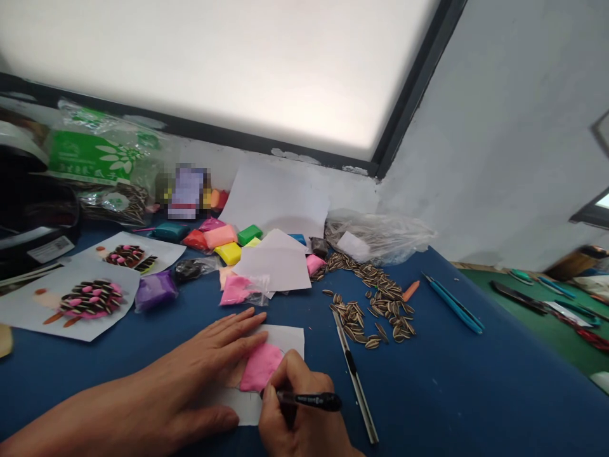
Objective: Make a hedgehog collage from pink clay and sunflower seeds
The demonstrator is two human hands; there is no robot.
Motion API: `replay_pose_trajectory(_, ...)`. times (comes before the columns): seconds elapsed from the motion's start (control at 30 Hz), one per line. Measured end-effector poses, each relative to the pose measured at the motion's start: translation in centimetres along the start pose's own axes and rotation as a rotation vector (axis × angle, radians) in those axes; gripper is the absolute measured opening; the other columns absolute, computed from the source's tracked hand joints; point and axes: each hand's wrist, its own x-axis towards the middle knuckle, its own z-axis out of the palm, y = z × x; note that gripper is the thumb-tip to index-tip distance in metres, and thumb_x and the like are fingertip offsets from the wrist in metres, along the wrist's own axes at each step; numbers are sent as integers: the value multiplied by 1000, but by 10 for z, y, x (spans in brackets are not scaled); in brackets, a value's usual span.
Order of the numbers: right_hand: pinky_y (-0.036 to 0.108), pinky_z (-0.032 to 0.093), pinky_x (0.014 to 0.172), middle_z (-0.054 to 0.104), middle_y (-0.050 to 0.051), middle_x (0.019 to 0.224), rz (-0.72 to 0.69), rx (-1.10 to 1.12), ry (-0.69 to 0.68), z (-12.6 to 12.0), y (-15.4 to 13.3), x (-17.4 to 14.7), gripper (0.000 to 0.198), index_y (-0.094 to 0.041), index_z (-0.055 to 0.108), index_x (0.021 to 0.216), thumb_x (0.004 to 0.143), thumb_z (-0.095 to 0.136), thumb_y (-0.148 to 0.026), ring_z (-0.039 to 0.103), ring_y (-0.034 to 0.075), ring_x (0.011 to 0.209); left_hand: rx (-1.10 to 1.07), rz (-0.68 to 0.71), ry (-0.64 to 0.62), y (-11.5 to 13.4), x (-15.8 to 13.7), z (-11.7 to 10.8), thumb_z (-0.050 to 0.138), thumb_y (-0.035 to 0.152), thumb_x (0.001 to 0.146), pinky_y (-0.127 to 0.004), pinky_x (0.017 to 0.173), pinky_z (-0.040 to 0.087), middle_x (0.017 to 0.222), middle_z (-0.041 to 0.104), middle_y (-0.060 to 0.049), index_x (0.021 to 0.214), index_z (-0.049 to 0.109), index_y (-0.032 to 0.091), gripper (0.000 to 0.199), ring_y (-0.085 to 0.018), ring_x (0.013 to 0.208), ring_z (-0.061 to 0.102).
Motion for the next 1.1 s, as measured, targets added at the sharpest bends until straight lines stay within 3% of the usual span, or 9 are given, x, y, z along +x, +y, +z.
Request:
replay_pose_trajectory(0.73, 26, 27, 50, 42, -6, 60, 3, -4, -51, -1, -2, 1, 17, -25, 42, 76, 91, 49, -28, 41, 11, 49, 46, -58, -53, 13, 0, -5, 72, 34, 88, -60, 121, 17, 169, 11, -11, 162, 33, 19, 85, -33, 155, 8)
replay_pose_trajectory(1.1, 24, 32, 50, 41, -6, 63, 23, 11, -33, -16, 0, 2, 19, -25, 41, 76, 94, 46, -24, 45, 12, 51, 7, -72, -52, 12, 2, -6, 77, 33, 86, -60, 121, 13, 170, 9, -9, 162, 31, 19, 90, -36, 156, 9)
